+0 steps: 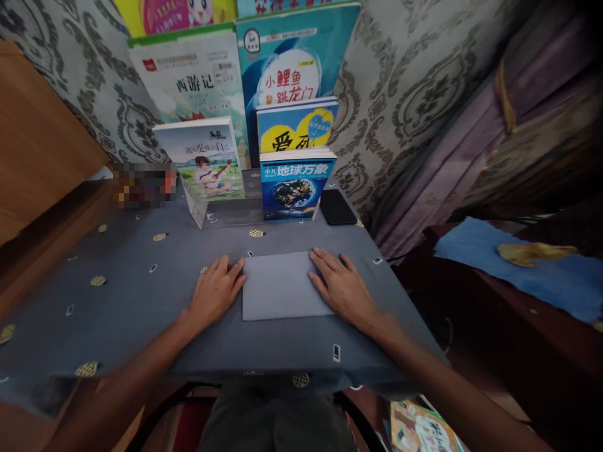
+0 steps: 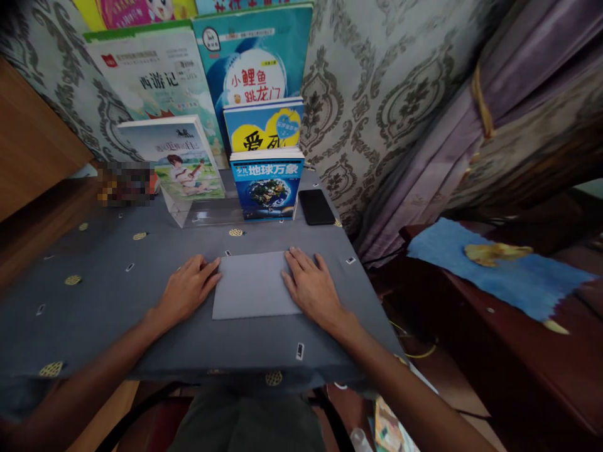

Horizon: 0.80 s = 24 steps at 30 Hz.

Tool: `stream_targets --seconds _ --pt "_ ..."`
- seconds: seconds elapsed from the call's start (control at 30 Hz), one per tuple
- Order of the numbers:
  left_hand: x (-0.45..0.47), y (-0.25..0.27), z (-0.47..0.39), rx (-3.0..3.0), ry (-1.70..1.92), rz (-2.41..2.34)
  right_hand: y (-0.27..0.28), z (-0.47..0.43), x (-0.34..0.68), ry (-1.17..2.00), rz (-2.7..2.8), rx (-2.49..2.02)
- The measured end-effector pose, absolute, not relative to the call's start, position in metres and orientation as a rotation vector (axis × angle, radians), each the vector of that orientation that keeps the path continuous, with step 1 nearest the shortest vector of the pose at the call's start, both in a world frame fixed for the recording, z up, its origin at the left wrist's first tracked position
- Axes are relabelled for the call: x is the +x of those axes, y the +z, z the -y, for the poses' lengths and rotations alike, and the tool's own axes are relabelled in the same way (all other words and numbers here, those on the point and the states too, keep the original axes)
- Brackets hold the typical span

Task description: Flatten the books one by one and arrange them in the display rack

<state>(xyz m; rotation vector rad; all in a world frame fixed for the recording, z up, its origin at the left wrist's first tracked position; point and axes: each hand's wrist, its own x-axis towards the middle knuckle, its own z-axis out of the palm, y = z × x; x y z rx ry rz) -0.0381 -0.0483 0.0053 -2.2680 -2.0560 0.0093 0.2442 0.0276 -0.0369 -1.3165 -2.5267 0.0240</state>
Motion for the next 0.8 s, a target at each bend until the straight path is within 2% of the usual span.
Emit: stream_targets --seconds 0.2,0.37,0.53,0.8 --pt "-0.033 0.006 0.058 -2.239 -0.105 1.886 -0.038 -0.027 0.243 0.031 2.522 -1.315" --pt "-0.003 0.002 0.072 -2.568 -0.235 1.534 -0.037 -0.028 0.243 0.045 2.516 -1.334" --pt "0.015 -0.001 0.075 -2.675 -0.06 1.46 -0.035 -0.023 0.247 0.044 2.502 -1.275" --pt "0.024 0.031 0.086 -2.934 0.23 1.298 -0.028 0.002 0.265 0.136 2.387 -1.176"
